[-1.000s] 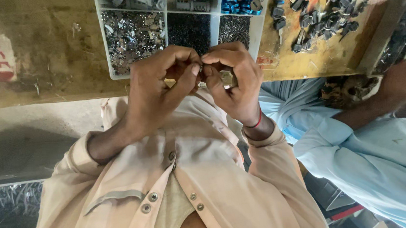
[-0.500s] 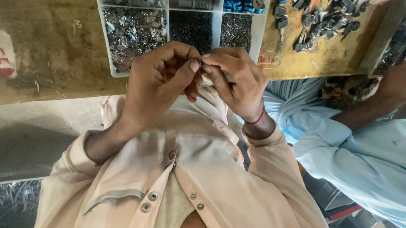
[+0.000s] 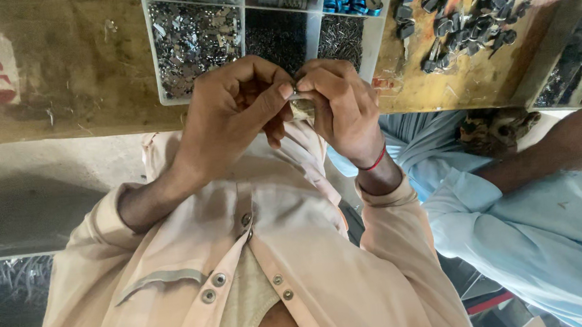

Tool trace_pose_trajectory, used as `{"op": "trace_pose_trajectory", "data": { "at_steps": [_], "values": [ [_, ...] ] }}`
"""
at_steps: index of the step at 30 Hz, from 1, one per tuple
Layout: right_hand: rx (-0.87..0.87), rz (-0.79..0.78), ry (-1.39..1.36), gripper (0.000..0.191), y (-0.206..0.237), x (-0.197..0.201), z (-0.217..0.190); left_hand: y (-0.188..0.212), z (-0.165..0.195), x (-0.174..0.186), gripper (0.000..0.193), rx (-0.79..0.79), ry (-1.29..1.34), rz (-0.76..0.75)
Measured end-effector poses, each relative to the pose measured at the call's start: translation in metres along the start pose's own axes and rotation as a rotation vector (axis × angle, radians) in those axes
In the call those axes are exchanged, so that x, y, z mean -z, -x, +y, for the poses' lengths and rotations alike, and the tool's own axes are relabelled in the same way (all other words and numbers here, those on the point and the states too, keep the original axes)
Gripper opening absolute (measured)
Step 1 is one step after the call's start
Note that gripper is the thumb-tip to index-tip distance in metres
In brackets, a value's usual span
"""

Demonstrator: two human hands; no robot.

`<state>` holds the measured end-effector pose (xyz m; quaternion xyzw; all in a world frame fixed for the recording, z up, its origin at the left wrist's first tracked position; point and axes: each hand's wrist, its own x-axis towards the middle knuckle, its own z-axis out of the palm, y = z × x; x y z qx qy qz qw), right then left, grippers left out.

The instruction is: The person repeatedly assembles small lock cylinders by hand. They pick a metal pin from a compartment, insert it into a cylindrical housing, and then place a blue plastic cap onto the housing. This process is repeated continuously throughout the clip.

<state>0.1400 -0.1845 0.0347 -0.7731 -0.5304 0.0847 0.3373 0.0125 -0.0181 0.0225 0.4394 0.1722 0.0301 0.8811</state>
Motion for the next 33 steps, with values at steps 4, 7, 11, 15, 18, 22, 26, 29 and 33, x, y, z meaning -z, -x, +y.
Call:
{"op": "trace_pose_trajectory", "data": {
  "at_steps": [4,7,11,15,18,22,26,29,33],
  "values": [
    [0.116,0.048,-0.035,0.032,-0.001,0.002,0.003,0.004,0.006,-0.003,0.011,-0.099,-0.241,0.009],
    [0.055,0.112,-0.027,0.031,-0.003,0.002,0.003,0.004,0.008,-0.004,0.01,-0.112,-0.286,0.008],
    [0.174,0.081,-0.06,0.033,-0.009,0.005,0.007,0.001,0.003,-0.002,0.009,-0.058,-0.179,-0.003],
    [0.275,-0.027,-0.038,0.038,-0.015,0.01,0.012,-0.002,-0.003,0.003,0.008,0.023,-0.025,-0.042],
    [0.316,-0.038,-0.048,0.037,-0.016,0.008,0.014,-0.002,-0.004,0.004,0.007,0.028,-0.052,-0.028],
    [0.123,-0.005,-0.205,0.031,-0.011,0.001,0.011,0.003,-0.001,0.002,0.007,-0.036,-0.092,0.004],
    [-0.167,-0.066,-0.513,0.03,-0.004,0.001,0.009,0.009,0.003,-0.004,0.009,-0.098,-0.174,0.06],
    [-0.287,-0.154,-0.749,0.028,-0.001,0.004,0.011,0.011,0.004,-0.007,0.01,-0.181,-0.318,0.085],
    [-0.338,-0.172,-0.929,0.024,0.003,0.006,0.011,0.014,0.006,-0.01,0.01,-0.192,-0.359,0.102]
  ]
}}
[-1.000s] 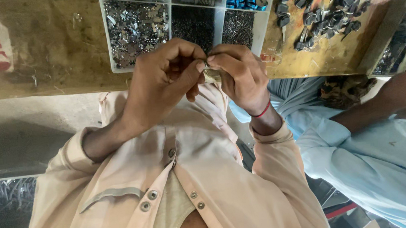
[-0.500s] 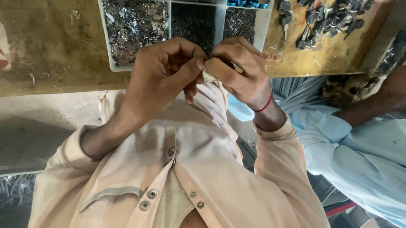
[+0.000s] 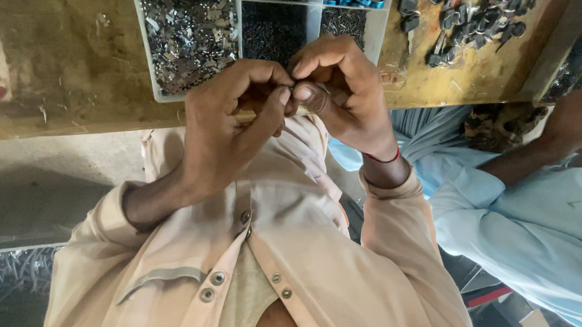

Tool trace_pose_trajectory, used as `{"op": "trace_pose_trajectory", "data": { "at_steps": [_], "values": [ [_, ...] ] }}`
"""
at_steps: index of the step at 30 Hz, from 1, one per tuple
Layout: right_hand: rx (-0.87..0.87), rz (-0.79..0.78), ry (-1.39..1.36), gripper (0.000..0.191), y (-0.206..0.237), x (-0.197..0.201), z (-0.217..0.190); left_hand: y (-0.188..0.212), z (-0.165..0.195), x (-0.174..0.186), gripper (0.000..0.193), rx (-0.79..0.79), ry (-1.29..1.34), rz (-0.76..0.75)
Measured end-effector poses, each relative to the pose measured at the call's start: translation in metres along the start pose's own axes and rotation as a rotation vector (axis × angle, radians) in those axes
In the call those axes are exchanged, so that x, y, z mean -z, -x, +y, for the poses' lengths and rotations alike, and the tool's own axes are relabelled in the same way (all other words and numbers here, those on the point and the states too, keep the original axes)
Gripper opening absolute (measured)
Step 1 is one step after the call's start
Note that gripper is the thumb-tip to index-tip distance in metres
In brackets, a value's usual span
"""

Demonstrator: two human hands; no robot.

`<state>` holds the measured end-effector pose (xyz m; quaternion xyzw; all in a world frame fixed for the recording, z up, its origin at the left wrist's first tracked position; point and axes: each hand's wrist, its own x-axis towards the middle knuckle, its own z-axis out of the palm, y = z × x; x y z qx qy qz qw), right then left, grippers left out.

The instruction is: The person repeatedly assembles small lock cylinders by hand. They pick a metal pin from a compartment, insert it into a cylindrical housing, and then place a blue plastic cap onto the housing. This process is repeated continuously throughout the clip.

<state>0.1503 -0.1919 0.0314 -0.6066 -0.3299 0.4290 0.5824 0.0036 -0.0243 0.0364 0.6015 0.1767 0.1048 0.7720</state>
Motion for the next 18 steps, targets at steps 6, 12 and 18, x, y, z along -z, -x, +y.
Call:
{"op": "trace_pose_trajectory", "data": {
  "at_steps": [6,12,18],
  "values": [
    [-0.031,0.055,-0.126,0.018,-0.004,-0.013,-0.006,-0.003,-0.002,0.005,0.014,-0.044,0.074,-0.033],
    [0.036,0.136,0.667,0.016,-0.013,-0.003,-0.041,-0.006,-0.001,0.011,0.011,0.062,0.144,-0.034],
    [-0.052,0.074,1.292,0.012,-0.014,0.012,-0.04,-0.009,0.0,0.019,0.005,-0.07,-0.018,-0.067]
  ]
}}
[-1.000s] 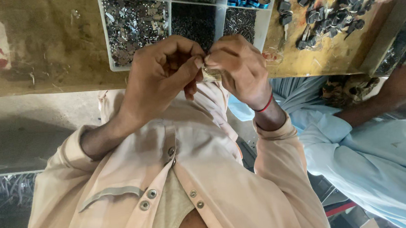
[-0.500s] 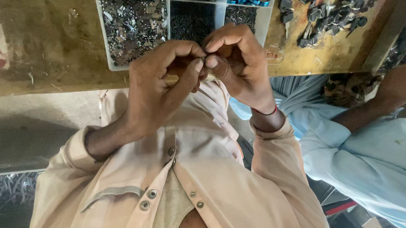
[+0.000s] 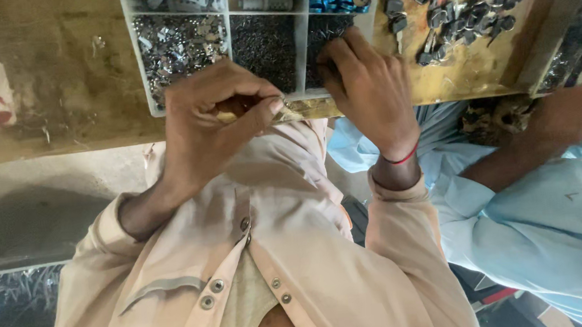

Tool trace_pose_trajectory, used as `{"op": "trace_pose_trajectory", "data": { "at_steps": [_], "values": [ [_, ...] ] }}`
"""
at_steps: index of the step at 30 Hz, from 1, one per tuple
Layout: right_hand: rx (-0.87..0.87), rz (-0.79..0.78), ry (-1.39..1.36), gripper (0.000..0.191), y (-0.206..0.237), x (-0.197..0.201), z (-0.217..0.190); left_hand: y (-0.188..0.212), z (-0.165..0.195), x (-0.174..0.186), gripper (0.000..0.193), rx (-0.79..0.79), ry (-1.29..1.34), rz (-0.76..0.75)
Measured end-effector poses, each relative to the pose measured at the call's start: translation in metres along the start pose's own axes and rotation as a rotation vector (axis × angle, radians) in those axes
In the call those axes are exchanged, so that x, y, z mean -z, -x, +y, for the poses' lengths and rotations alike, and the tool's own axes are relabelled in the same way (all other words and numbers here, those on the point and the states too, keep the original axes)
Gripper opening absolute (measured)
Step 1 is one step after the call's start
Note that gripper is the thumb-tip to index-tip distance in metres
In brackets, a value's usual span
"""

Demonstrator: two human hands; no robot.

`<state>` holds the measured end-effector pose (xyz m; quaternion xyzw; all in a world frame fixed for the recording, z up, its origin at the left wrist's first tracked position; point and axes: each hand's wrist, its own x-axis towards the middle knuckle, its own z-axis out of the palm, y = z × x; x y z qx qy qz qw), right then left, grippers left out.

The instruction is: The person repeatedly assembles small lock cylinders by hand. They pick a metal pin from a compartment, insert it into a cylindrical housing, and then place a blue plastic cap onto the housing. This process is repeated continuously throughout the clip.

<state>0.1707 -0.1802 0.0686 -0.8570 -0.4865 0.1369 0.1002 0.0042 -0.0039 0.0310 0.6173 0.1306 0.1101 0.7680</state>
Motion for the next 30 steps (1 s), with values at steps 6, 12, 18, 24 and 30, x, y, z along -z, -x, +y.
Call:
{"op": "trace_pose_trajectory", "data": {
  "at_steps": [6,12,18,24,30],
  "values": [
    [-0.201,0.154,-0.371,0.013,0.009,-0.011,0.011,0.005,-0.003,-0.008,0.01,0.156,0.087,0.019],
    [-0.315,0.184,-0.832,0.008,0.022,-0.026,0.02,0.002,-0.004,-0.019,0.009,0.114,0.054,0.019],
    [-0.3,0.238,-1.573,0.015,0.027,-0.034,-0.003,-0.001,-0.001,-0.02,0.009,0.088,0.039,-0.015],
    [-0.13,0.35,-0.726,0.015,0.038,-0.039,-0.037,-0.001,-0.008,-0.026,0.01,0.239,0.373,0.037],
    [-0.19,0.264,-1.135,0.013,0.039,-0.042,-0.032,0.003,-0.008,-0.022,0.011,0.245,0.482,0.015]
  ]
}}
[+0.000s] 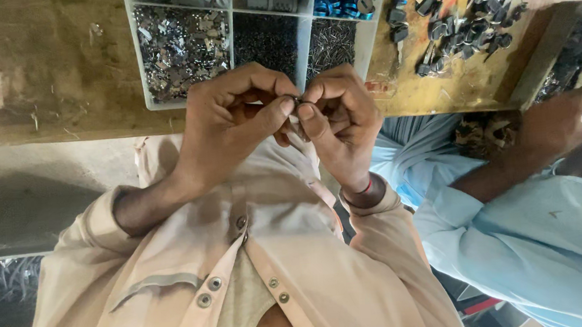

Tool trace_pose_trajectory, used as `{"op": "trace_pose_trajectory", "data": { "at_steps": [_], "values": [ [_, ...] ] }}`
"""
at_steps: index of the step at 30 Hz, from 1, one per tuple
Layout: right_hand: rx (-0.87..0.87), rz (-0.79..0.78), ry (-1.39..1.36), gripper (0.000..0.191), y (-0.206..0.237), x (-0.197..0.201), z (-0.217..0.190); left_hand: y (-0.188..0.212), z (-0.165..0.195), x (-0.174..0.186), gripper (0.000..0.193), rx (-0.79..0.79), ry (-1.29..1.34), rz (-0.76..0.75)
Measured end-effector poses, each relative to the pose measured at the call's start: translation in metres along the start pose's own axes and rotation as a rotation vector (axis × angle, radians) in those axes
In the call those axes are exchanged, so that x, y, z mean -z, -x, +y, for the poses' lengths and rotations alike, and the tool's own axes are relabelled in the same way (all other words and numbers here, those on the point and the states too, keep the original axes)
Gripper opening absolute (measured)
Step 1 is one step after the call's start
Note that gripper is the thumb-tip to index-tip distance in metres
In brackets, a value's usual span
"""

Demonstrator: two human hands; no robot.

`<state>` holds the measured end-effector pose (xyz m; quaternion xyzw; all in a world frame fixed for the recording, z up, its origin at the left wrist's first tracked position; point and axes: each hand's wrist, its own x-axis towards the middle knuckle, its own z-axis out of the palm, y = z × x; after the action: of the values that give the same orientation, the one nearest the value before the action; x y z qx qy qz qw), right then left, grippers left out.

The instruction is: The person repeatedly assembles small lock cylinders by hand. They pick a metal pin from a compartment, insert it into a cylindrical housing, and then place a blue plastic cap onto the housing. This process is repeated continuously throughout the clip.

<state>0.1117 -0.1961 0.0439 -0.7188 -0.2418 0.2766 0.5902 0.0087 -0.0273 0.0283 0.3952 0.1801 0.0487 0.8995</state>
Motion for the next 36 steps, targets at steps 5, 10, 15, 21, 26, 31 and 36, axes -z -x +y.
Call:
{"op": "trace_pose_trajectory", "data": {
  "at_steps": [5,10,15,21,26,31,36],
  "values": [
    [-0.028,-0.011,-0.028,0.015,0.0,-0.003,-0.001,-0.001,0.002,0.001,0.011,0.005,-0.019,0.008],
    [-0.039,-0.048,-0.038,0.017,-0.002,0.0,-0.003,-0.002,0.003,0.003,0.012,-0.003,0.016,-0.017],
    [-0.054,-0.031,-0.199,0.016,-0.003,-0.01,0.0,-0.003,0.005,0.003,0.011,-0.162,-0.033,-0.044],
    [0.166,0.065,0.074,0.019,-0.004,-0.015,0.006,0.002,0.011,0.004,0.009,-0.382,-0.419,0.006],
    [0.31,0.062,0.329,0.016,-0.006,-0.007,0.006,0.003,0.0,0.002,0.009,-0.21,-0.103,0.015],
    [0.103,0.045,0.157,0.017,-0.006,-0.012,0.002,0.003,-0.01,0.001,0.012,-0.127,0.048,0.041],
    [0.037,0.009,-0.039,0.018,-0.004,-0.014,0.005,0.003,-0.009,0.003,0.011,-0.119,0.002,0.028]
  ]
}}
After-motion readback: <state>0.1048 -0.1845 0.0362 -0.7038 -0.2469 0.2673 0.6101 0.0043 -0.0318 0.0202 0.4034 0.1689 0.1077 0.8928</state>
